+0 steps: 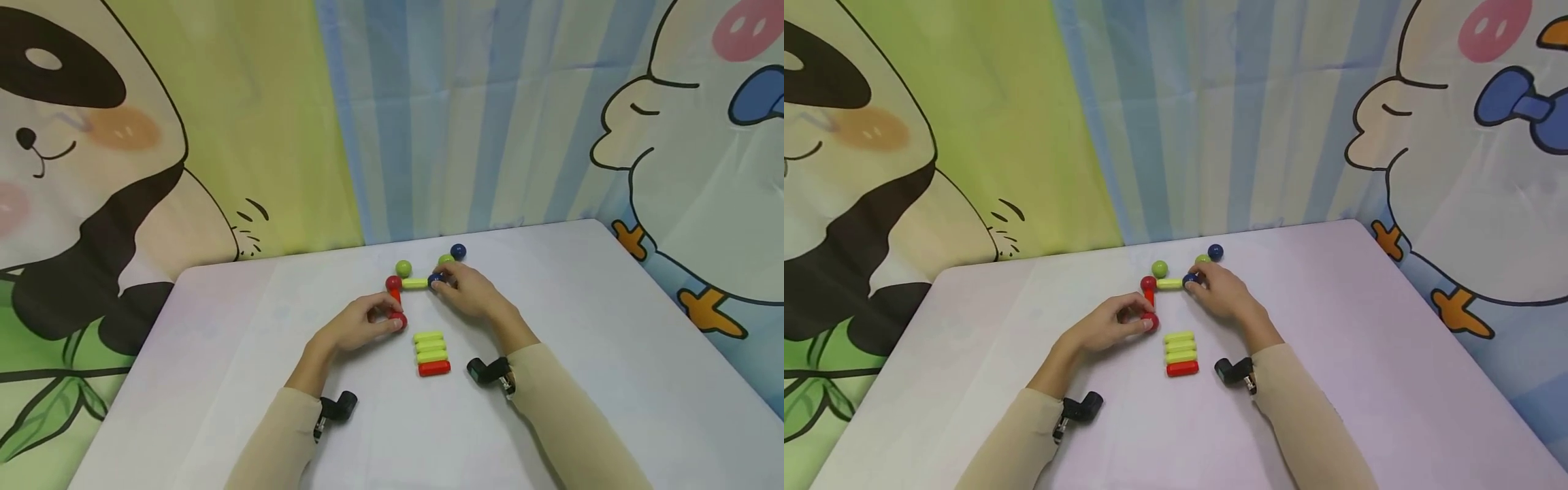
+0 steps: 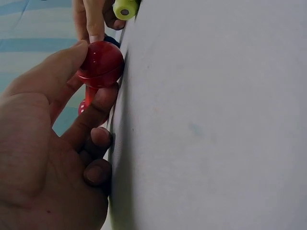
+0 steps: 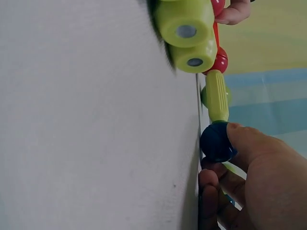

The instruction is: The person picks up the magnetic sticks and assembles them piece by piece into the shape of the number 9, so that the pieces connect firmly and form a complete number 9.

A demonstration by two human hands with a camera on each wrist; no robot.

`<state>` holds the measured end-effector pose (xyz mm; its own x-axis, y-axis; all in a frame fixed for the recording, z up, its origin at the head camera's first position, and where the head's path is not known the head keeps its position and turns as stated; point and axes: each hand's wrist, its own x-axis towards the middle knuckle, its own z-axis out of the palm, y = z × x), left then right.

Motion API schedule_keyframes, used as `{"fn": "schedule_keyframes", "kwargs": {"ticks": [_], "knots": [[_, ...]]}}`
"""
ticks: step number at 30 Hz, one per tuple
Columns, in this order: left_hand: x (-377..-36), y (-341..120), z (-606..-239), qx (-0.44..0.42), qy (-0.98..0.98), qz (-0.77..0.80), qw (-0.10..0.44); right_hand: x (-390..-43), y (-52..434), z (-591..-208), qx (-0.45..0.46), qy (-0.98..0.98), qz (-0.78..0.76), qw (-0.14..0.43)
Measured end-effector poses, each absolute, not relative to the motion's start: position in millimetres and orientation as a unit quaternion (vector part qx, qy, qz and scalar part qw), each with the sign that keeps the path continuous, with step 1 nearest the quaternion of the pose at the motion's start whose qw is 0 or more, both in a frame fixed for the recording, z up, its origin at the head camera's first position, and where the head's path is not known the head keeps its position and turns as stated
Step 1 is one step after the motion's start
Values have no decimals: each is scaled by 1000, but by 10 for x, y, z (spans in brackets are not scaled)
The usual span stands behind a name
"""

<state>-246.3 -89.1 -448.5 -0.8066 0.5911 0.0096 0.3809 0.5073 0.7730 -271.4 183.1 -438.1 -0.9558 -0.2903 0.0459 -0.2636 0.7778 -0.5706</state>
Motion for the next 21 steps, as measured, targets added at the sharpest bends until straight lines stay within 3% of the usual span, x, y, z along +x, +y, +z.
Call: {"fn": "schedule_keyframes", "kwargs": {"ticks": [11,21], "knots": [[-2529,-894,-4467,297,844,425,140,-2768,1811,-4336,-175,949,-260,13],[-2519,-945,-4519,295,840,434,137,-2668,1815,-4204,-151,953,-256,-49]]}}
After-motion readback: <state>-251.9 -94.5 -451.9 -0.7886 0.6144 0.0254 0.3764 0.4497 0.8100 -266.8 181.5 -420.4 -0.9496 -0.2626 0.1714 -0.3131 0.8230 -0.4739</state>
